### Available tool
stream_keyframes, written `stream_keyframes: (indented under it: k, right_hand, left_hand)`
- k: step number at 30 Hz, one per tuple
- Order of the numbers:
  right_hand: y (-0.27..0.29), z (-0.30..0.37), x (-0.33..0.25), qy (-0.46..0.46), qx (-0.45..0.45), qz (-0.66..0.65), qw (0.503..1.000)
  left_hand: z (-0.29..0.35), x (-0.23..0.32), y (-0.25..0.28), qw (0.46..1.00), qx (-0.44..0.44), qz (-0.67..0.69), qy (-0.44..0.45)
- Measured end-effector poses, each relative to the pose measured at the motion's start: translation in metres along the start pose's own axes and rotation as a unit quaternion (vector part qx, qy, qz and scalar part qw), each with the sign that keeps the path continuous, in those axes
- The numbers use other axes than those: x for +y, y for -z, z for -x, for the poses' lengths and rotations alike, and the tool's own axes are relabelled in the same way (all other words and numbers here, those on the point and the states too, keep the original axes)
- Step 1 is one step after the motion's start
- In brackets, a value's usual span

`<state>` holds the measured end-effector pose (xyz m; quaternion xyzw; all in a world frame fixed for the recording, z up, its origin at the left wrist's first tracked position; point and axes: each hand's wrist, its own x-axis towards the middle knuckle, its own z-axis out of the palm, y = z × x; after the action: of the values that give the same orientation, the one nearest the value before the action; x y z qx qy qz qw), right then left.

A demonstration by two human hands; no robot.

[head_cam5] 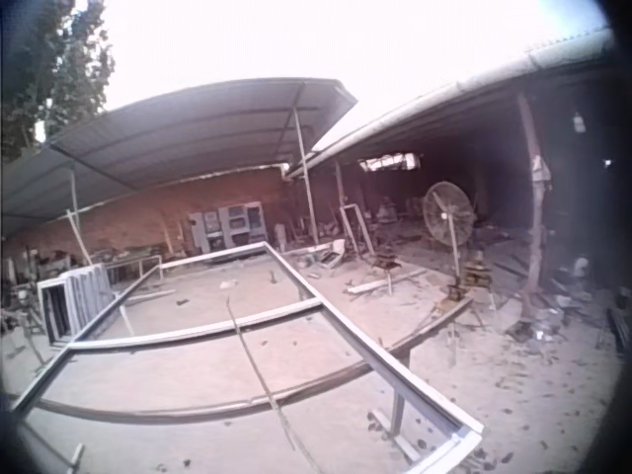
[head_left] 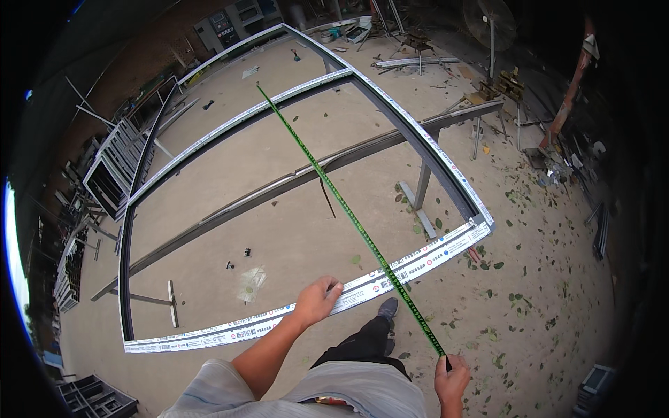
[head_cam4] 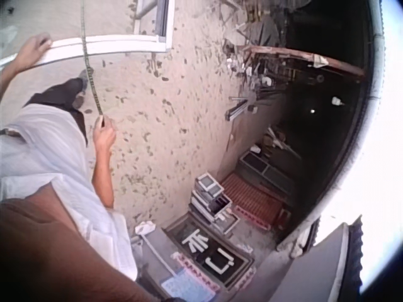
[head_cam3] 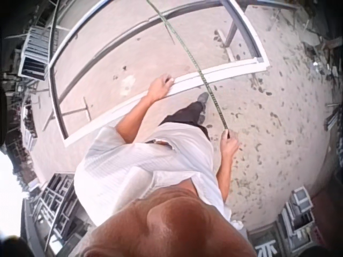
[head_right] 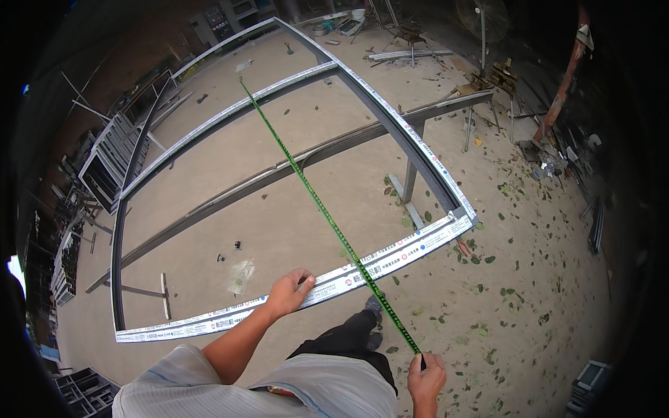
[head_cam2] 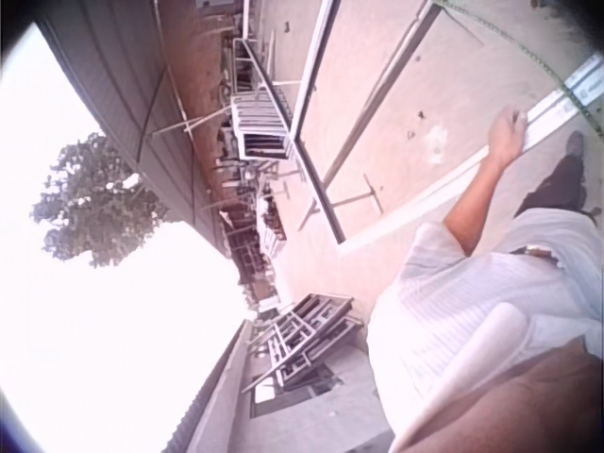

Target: The person uses a tape measure to measure the lengths of metal frame pieces in a workshop. They then move to a miter saw, measure a metal profile, and mark it with a marker.

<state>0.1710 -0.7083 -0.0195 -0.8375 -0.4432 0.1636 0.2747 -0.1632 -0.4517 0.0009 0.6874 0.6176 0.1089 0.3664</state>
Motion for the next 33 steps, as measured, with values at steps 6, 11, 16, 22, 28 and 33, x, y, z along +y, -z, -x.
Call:
stream_keyframes:
  k: [6, 11, 16, 22, 28, 33]
  right_hand:
    - [-0.016, 0.058, -0.038, 0.013, -0.013, -0.003, 1.0]
    - [-0.045, 0.106, -0.07, 0.019, -0.028, -0.01, 0.999]
    - [-0.084, 0.155, -0.131, 0.03, -0.1, 0.021, 0.994]
    - [-0.128, 0.221, -0.21, -0.011, -0.141, 0.065, 0.988]
    - [-0.128, 0.268, -0.274, -0.015, -0.13, 0.189, 0.973]
    - [-0.143, 0.313, -0.293, -0.023, -0.115, 0.229, 0.966]
  left_hand:
    - [0.024, -0.033, 0.014, 0.998, 0.009, 0.017, -0.051]
    - [0.039, -0.066, 0.038, 0.995, -0.03, 0.023, -0.097]
    - [0.084, -0.151, 0.077, 0.988, -0.044, 0.007, -0.145]
    - [0.154, -0.248, 0.148, 0.988, -0.088, -0.004, -0.127]
    - [0.224, -0.332, 0.206, 0.995, -0.065, -0.003, -0.069]
    - [0.273, -0.396, 0.252, 0.995, -0.042, -0.044, -0.076]
